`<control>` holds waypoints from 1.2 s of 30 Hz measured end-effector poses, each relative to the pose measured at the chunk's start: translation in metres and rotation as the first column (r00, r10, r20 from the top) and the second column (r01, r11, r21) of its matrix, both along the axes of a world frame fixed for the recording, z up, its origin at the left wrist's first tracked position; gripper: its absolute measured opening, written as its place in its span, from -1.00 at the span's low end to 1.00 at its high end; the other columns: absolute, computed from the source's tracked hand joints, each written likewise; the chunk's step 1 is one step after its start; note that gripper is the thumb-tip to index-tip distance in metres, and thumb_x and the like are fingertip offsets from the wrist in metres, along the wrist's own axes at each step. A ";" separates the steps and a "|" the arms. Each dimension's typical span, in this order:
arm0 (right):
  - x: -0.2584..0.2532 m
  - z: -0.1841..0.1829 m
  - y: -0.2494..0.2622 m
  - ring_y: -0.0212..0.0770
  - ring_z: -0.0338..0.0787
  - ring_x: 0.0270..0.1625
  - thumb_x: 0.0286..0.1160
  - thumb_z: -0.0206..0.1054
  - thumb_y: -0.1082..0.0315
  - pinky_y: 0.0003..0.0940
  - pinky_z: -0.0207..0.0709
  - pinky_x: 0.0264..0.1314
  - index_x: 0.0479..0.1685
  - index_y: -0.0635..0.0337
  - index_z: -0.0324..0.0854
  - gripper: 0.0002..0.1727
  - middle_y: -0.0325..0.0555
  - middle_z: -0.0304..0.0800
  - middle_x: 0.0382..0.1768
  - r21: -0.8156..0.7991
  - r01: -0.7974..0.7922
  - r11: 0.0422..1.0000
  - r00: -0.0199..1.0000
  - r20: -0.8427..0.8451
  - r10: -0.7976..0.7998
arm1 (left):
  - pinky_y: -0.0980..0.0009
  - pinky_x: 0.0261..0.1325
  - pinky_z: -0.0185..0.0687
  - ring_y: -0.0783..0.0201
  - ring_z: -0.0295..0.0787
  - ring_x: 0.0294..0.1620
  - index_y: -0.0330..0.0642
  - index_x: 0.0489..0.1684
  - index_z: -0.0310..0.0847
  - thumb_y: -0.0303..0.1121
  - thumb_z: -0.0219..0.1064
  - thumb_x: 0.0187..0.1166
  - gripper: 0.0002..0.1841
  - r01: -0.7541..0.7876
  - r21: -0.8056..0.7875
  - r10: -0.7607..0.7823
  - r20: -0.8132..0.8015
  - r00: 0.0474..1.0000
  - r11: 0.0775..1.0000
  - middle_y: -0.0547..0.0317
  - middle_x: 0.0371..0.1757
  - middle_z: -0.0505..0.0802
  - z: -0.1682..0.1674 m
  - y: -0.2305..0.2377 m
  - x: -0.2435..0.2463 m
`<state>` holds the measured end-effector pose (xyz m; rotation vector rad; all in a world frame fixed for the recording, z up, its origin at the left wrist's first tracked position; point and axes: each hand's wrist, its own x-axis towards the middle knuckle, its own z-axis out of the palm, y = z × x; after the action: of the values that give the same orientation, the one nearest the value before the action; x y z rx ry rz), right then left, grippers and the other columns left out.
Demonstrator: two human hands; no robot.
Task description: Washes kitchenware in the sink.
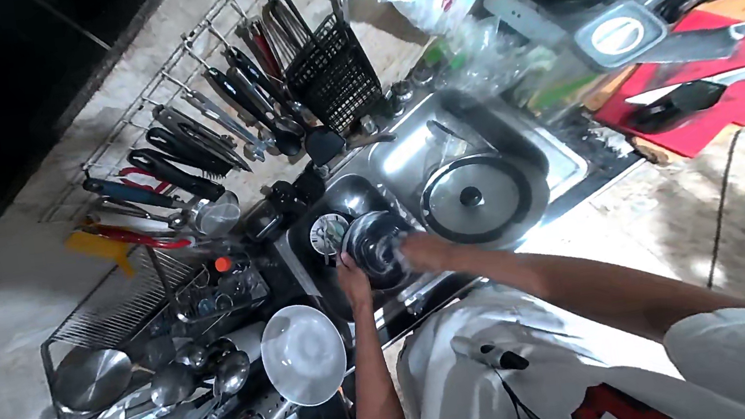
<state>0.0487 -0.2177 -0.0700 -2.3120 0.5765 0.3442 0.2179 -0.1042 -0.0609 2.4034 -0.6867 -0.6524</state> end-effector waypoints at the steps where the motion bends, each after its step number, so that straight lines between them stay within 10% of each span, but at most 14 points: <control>1: 0.001 0.001 -0.009 0.42 0.65 0.39 0.54 0.30 0.44 0.39 0.49 0.43 0.16 0.46 0.67 -0.69 0.40 0.67 0.31 -0.111 0.013 0.994 0.999 -0.032 -0.017 | -0.07 0.61 0.44 -0.12 0.65 0.49 -0.33 0.61 0.46 -0.06 -0.17 0.93 -0.42 0.030 0.009 -0.030 -0.015 0.999 1.000 -0.31 0.41 0.73 0.000 0.001 -0.003; 4: 0.017 -0.012 -0.017 0.30 0.56 0.55 0.66 0.09 0.60 0.23 0.44 0.59 0.29 0.40 0.65 -0.66 0.24 0.59 0.51 -0.252 0.159 0.955 0.984 0.119 -0.133 | -0.08 0.58 0.47 -0.13 0.66 0.46 -0.37 0.54 0.50 -0.07 -0.18 0.93 -0.42 0.100 0.006 -0.099 -0.113 0.989 0.995 -0.33 0.37 0.74 -0.001 -0.003 -0.025; 8: 0.042 -0.027 0.013 0.13 0.42 0.72 0.71 0.13 0.34 0.12 0.28 0.78 0.58 0.22 0.51 -0.52 0.13 0.47 0.66 0.180 0.267 0.947 0.906 0.288 -0.310 | -0.11 0.45 0.57 -0.10 0.74 0.32 -0.34 0.45 0.57 -0.01 -0.20 0.92 -0.40 0.046 0.015 -0.043 -0.165 0.985 0.999 -0.29 0.24 0.80 -0.004 -0.018 -0.031; 13: 0.025 0.001 0.035 0.16 0.57 0.54 0.54 0.45 0.10 0.15 0.41 0.63 0.44 0.24 0.56 -0.43 0.20 0.57 0.48 0.351 -0.035 0.936 0.959 0.275 -0.068 | -0.15 0.34 0.56 -0.16 0.70 0.25 -0.45 0.27 0.63 0.08 -0.20 0.90 -0.30 -0.059 0.114 0.090 -0.294 0.952 0.992 -0.38 0.20 0.76 -0.008 -0.018 0.009; 18: 0.016 0.023 0.007 0.20 0.75 0.31 0.56 0.45 0.11 0.23 0.50 0.51 0.32 0.27 0.66 -0.51 0.25 0.79 0.18 0.304 0.107 0.947 0.958 0.225 -0.180 | -0.12 -0.12 0.82 -0.15 0.84 0.02 -0.24 0.61 0.38 0.37 -0.35 0.76 -0.13 -0.245 -0.006 0.176 -0.679 0.713 0.969 -0.33 0.31 0.73 -0.002 -0.018 0.015; 24: 0.006 0.024 -0.028 -0.13 0.80 0.24 0.15 0.74 -0.04 -0.05 0.65 0.43 0.31 0.21 0.68 -0.26 0.05 0.83 0.17 0.758 0.433 0.488 0.704 0.053 -0.708 | -0.01 0.75 0.31 0.09 0.23 0.80 -0.07 0.93 -0.16 0.27 -0.30 0.82 -0.20 -0.136 -0.258 -0.094 -0.715 0.692 0.957 -0.05 0.87 0.21 -0.056 0.016 0.027; 26: 0.003 0.015 -0.035 -0.10 0.78 0.29 0.20 0.72 0.00 -0.02 0.65 0.43 0.39 0.18 0.64 -0.25 0.05 0.80 0.24 0.818 0.486 0.308 0.567 -0.027 -0.823 | 0.11 0.64 0.40 0.16 0.37 0.66 -0.25 0.88 -0.13 0.03 0.05 0.80 -0.22 -0.167 -0.363 -0.160 -0.716 0.679 0.917 -0.13 0.76 0.33 -0.058 0.028 0.029; 28: 0.002 0.005 -0.043 -0.11 0.79 0.31 0.26 0.68 -0.05 -0.03 0.65 0.43 0.42 0.12 0.64 -0.27 0.01 0.81 0.27 0.809 0.542 0.227 0.450 -0.051 -0.892 | 0.26 0.29 0.71 0.31 0.70 0.25 -0.31 0.68 0.14 -0.04 0.54 0.32 -0.06 -0.210 -0.445 -0.225 -0.739 0.635 0.871 0.00 0.36 0.68 -0.044 0.030 0.026; 30: 0.000 0.005 -0.050 -0.08 0.78 0.32 0.45 0.56 -0.06 0.00 0.62 0.47 0.43 0.15 0.62 -0.35 0.06 0.80 0.28 0.736 0.606 0.302 0.422 0.025 -0.906 | 0.21 0.20 0.79 0.24 0.80 0.13 -0.37 0.54 0.26 -0.23 0.75 0.05 -0.02 -0.205 -0.505 -0.316 -0.758 0.571 0.839 -0.02 0.20 0.79 -0.020 0.028 0.018; 36: 0.011 0.011 -0.029 0.04 0.52 0.66 0.78 0.06 -0.18 0.23 0.35 0.70 0.56 -0.07 0.60 -0.41 -0.04 0.54 0.63 0.326 0.637 0.699 0.625 0.314 -0.715 | 0.11 0.51 0.66 0.06 0.70 0.41 -0.45 0.70 0.13 -0.54 0.61 0.26 -0.08 -0.077 -0.568 -0.389 -0.650 0.653 0.819 -0.25 0.45 0.67 0.023 0.007 -0.017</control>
<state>0.0595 -0.2466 -0.0595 -1.7276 1.0860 -0.4506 0.2009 -0.0976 -0.0382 1.3362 -0.6061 -1.2293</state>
